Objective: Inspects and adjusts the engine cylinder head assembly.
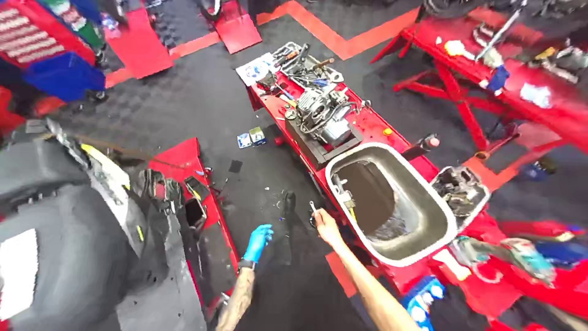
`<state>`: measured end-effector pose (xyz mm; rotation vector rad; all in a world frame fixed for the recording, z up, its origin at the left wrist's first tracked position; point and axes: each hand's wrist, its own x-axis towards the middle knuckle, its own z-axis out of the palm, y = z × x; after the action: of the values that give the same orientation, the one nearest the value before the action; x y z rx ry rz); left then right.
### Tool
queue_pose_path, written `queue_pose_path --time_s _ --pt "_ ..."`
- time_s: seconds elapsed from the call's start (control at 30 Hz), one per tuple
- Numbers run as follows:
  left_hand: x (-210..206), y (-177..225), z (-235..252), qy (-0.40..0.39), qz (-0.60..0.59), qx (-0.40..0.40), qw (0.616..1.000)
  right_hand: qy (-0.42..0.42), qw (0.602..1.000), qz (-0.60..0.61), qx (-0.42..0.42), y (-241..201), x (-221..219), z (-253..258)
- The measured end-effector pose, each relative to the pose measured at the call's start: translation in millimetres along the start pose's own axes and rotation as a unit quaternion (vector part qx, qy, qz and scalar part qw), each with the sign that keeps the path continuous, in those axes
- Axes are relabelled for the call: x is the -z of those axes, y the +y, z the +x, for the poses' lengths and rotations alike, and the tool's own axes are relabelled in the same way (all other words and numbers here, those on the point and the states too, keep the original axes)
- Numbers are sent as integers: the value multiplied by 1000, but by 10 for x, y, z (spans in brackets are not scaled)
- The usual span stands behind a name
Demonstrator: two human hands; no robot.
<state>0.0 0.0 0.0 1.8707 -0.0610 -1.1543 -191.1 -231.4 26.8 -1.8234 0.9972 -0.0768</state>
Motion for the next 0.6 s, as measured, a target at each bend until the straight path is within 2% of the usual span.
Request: queue_pose_path --time_s 0.1,0.17,0.27,0.33,0.4,0.47,0.6 --pt "143 1167 890 -33 100 -69 992 47 999 11 12 -227 -42 760" --pt "218 1959 1339 -73 186 -114 973 45 999 -4 -10 -365 -35 1154" --pt "240 3260 1875 -122 308 -220 918 32 999 -26 -26 -708 112 1768" --pt "211 3947 1990 -150 393 -276 864 23 999 -14 -23 -882 145 1974" --pt "63 4600 2117 -175 476 -352 787 31 999 -2 -25 -1031 236 2186" --pt "-80 5138 2298 -208 536 -446 686 60 997 18 -47 -1160 235 2363" --pt "-519 5991 2825 -337 540 -606 477 161 970 95 -154 -1387 14 2716"
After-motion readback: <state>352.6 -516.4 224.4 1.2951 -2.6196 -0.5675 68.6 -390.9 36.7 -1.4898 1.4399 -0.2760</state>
